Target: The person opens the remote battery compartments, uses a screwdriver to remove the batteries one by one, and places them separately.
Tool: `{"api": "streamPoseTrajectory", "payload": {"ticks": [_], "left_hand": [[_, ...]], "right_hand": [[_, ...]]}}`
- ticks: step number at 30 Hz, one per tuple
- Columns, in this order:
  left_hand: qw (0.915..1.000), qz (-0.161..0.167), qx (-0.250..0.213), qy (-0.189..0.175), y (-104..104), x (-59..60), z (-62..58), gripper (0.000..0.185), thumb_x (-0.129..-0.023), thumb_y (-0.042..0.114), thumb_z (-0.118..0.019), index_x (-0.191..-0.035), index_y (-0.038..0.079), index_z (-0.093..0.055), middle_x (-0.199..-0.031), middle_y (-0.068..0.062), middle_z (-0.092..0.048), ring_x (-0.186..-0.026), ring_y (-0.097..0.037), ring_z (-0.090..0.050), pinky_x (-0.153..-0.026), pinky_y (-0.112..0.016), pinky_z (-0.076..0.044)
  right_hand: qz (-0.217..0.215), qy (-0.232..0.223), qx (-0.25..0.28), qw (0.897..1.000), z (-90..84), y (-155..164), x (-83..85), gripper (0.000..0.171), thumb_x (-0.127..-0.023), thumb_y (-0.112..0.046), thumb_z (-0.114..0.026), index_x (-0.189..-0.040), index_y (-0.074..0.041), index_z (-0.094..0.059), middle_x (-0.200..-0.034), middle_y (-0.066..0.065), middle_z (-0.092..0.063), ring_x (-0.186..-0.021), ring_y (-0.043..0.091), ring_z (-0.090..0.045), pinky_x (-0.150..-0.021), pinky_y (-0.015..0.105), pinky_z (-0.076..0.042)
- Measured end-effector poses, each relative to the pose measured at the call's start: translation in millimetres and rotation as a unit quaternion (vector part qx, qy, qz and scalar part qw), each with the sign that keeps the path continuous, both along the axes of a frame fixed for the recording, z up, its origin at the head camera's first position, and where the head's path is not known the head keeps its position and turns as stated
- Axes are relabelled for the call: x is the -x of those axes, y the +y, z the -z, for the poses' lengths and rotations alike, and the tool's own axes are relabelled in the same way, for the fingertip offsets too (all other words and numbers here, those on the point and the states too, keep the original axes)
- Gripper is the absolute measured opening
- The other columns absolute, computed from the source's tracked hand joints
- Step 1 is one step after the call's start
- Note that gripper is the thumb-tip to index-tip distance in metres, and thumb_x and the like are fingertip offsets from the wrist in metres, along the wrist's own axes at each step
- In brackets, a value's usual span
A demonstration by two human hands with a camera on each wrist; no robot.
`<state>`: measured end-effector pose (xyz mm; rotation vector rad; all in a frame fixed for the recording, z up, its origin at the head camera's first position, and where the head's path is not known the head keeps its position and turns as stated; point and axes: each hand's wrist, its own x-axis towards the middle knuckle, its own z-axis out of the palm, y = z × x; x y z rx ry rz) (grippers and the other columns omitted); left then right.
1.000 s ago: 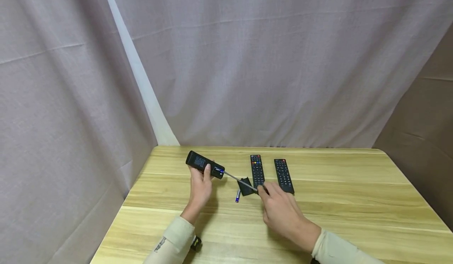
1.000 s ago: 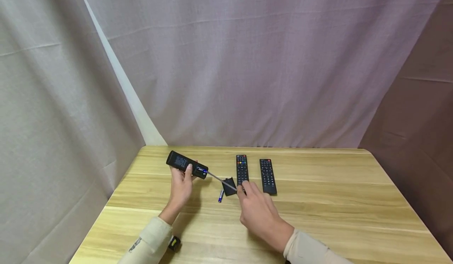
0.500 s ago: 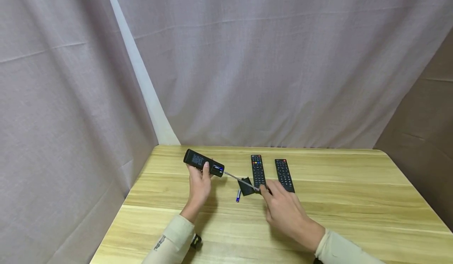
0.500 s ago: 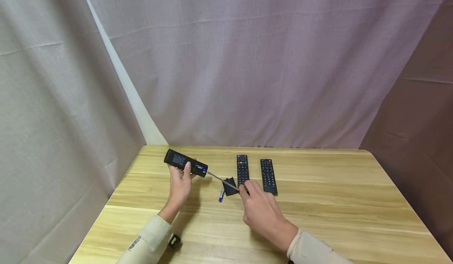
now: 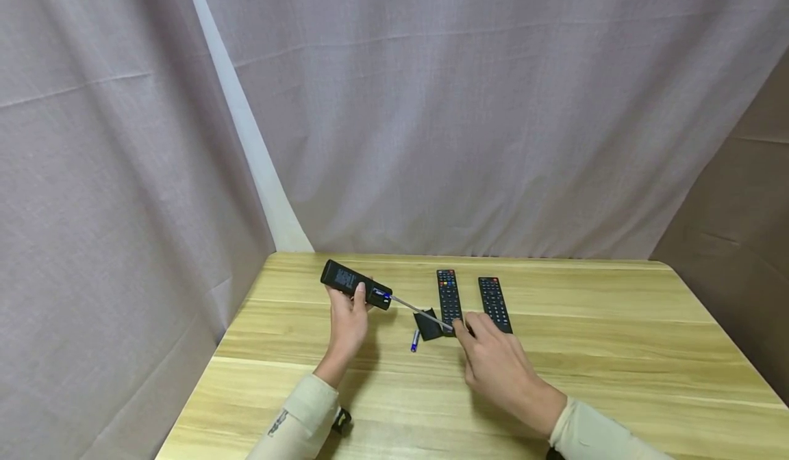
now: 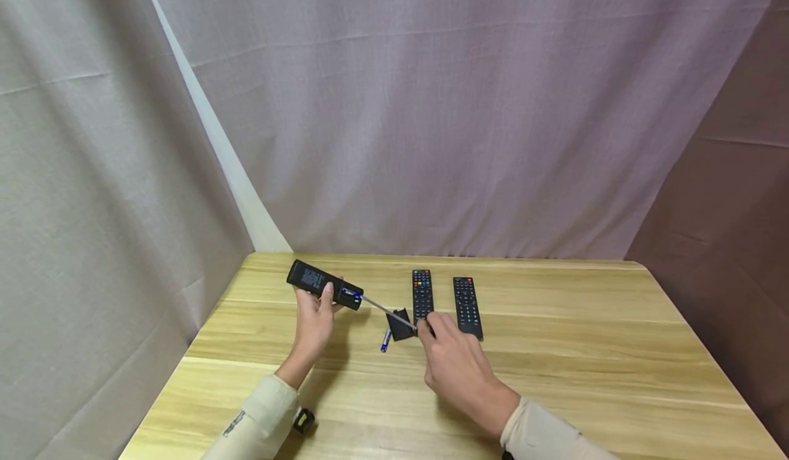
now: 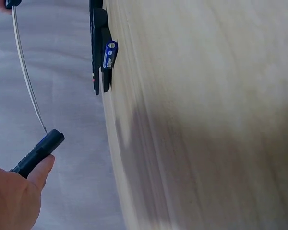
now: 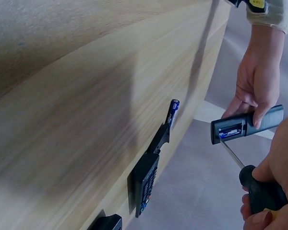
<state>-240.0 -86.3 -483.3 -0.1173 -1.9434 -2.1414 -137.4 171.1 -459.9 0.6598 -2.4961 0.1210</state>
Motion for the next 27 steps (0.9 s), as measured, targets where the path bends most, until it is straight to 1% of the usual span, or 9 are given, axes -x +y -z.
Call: {"api": "streamPoseTrajectory", "payload": {"ticks": [2,6,10,12,16,19,22,25,27], "left_hand": [[1.0,0.002,-0.002,-0.002,0,-0.2,0.4,0.049,-0.114,0.007,-0.046,-0.154,0.01,-0.019,-0.142,-0.035,-0.06,-0.131,-0.047,-0.066,-0.102,-0.041,-0.065],[1.0,0.006,-0.007,0.0,-1,0.0,1.2,0.048,-0.114,0.006,-0.045,-0.153,0.009,-0.019,-0.142,-0.035,-0.059,-0.131,-0.047,-0.066,-0.103,-0.042,-0.065],[1.0,0.008,-0.004,0.001,-1,-0.4,2.1,0.046,-0.113,0.005,-0.045,-0.152,0.008,-0.021,-0.142,-0.036,-0.059,-0.132,-0.047,-0.065,-0.104,-0.042,-0.065],[0.9999,0.01,0.006,0.002,-1,-1.5,2.7,0.046,-0.113,0.005,-0.046,-0.152,0.008,-0.022,-0.142,-0.036,-0.06,-0.133,-0.047,-0.065,-0.104,-0.042,-0.064],[0.9997,0.013,0.02,0.006,1,-3.1,3.5,0.045,-0.114,0.006,-0.045,-0.153,0.008,-0.023,-0.143,-0.036,-0.061,-0.134,-0.045,-0.065,-0.107,-0.041,-0.062],[0.9999,0.011,0.012,0.006,2,-3.1,3.8,0.045,-0.114,0.006,-0.045,-0.153,0.008,-0.022,-0.143,-0.037,-0.06,-0.134,-0.045,-0.065,-0.108,-0.044,-0.062],[1.0,0.005,-0.003,-0.001,0,-2.9,3.2,0.047,-0.114,0.006,-0.045,-0.154,0.009,-0.021,-0.142,-0.036,-0.06,-0.132,-0.046,-0.066,-0.106,-0.046,-0.063],[0.9999,0.002,-0.011,-0.012,-2,-3.4,2.4,0.049,-0.114,0.006,-0.045,-0.155,0.011,-0.02,-0.141,-0.035,-0.062,-0.129,-0.045,-0.068,-0.102,-0.043,-0.065],[0.9997,0.004,-0.015,-0.018,-4,-3.1,3.8,0.049,-0.114,0.007,-0.044,-0.155,0.012,-0.019,-0.141,-0.036,-0.062,-0.128,-0.045,-0.068,-0.101,-0.041,-0.066]], "right_hand": [[-0.004,0.003,0.0,1.0,-0.2,1,0.6,0.053,-0.072,0.003,-0.072,-0.125,0.002,-0.076,-0.111,0.01,-0.066,-0.096,0.021,-0.062,-0.045,0.011,-0.034],[-0.019,0.015,-0.007,1.0,-1.4,2,2.7,0.053,-0.07,0.003,-0.073,-0.124,0.003,-0.076,-0.113,0.011,-0.068,-0.097,0.022,-0.064,-0.046,0.013,-0.039],[-0.038,0.029,-0.034,0.998,-3.6,3,4.1,0.055,-0.069,0.001,-0.075,-0.123,0.005,-0.075,-0.11,0.011,-0.067,-0.097,0.023,-0.064,-0.045,0.015,-0.042],[-0.045,0.035,-0.051,0.997,-5.4,2,3.7,0.056,-0.067,0.0,-0.075,-0.123,0.005,-0.075,-0.11,0.012,-0.066,-0.099,0.023,-0.064,-0.044,0.016,-0.044],[-0.05,0.051,-0.072,0.995,-7.7,-3,2.1,0.055,-0.066,-0.002,-0.07,-0.121,0.005,-0.073,-0.111,0.012,-0.066,-0.102,0.024,-0.065,-0.044,0.021,-0.049],[-0.046,0.045,-0.062,0.996,-6.2,-4,2.0,0.053,-0.068,-0.001,-0.068,-0.12,0.006,-0.073,-0.11,0.012,-0.065,-0.101,0.024,-0.064,-0.043,0.021,-0.047],[-0.043,0.022,-0.038,0.998,-2.5,-2,2.9,0.053,-0.069,0.002,-0.07,-0.122,0.006,-0.074,-0.11,0.012,-0.065,-0.101,0.024,-0.065,-0.042,0.019,-0.042],[-0.044,0.006,-0.01,0.999,2.7,2,4.9,0.05,-0.073,0.004,-0.071,-0.124,0.005,-0.074,-0.111,0.01,-0.066,-0.102,0.023,-0.066,-0.045,0.017,-0.041],[-0.048,0.003,0.006,0.999,6.2,4,6.3,0.049,-0.075,0.004,-0.071,-0.124,0.005,-0.074,-0.11,0.01,-0.067,-0.103,0.023,-0.067,-0.047,0.016,-0.042]]}}
